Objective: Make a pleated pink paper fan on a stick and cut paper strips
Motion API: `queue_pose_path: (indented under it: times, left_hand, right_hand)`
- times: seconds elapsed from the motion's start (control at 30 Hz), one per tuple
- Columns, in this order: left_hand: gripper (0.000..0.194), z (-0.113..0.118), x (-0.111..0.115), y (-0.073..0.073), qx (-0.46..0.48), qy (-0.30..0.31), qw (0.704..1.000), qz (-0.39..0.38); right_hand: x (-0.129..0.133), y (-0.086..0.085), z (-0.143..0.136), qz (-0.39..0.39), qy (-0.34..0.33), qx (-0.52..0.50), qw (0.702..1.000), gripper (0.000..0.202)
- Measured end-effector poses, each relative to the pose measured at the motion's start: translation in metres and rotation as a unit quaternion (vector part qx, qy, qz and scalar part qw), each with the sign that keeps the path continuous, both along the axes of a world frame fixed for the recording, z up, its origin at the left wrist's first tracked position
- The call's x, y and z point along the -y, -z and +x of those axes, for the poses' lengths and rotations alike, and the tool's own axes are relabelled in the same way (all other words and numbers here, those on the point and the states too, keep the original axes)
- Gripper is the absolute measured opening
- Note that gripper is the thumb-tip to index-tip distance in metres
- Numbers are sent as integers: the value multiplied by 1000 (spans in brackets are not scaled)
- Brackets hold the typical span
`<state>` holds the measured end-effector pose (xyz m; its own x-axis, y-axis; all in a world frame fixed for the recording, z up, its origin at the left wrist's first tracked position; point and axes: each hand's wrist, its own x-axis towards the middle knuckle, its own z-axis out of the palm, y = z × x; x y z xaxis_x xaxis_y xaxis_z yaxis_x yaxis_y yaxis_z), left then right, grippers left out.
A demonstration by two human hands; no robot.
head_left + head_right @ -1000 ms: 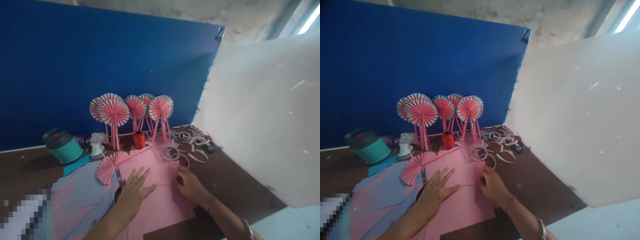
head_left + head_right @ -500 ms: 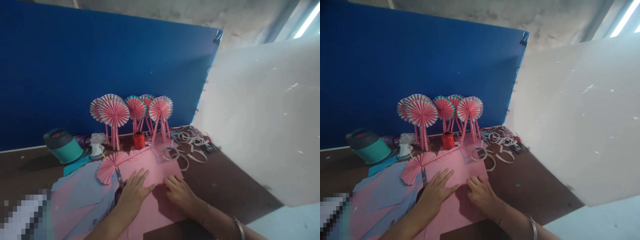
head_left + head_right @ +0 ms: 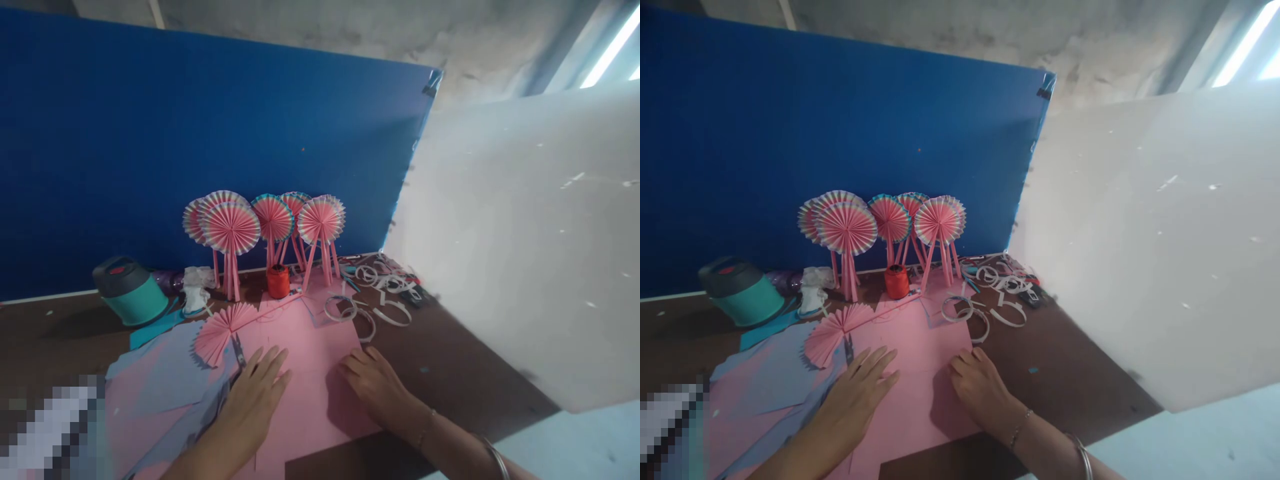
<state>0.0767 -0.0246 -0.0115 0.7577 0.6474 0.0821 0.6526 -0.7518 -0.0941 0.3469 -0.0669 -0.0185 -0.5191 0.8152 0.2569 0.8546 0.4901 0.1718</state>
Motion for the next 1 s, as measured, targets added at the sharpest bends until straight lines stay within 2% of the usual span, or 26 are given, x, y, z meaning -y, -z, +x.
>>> queue_pose_path:
  times: [0.23,0.47,0.63,0.7,0.83,1.0]
  left_hand:
    - [56,-9,6,-7,-48,-23,998,-41]
    - [47,-11,3,-13,5,-38,997,-68]
    - [38,-28,8,-14,23,-95,993,-64]
    - [33,-31,12,-14,43,-105,993,-39]
    - [31,-16,13,-10,96,-61,992,61]
    - [20,9,-4,0,28,-26,998,43]
  right_hand:
    - [-2,3,5,3,13,6,1000,12]
    - [-7,-2,5,5,4,6,1000,16]
    - [-11,4,5,32,-10,9,999,15]
    - [-13,5,5,34,-21,13,999,16]
    - [-18,5,0,36,-41,29,998,14]
    - [-20,-1,-4,14,-52,29,998,13]
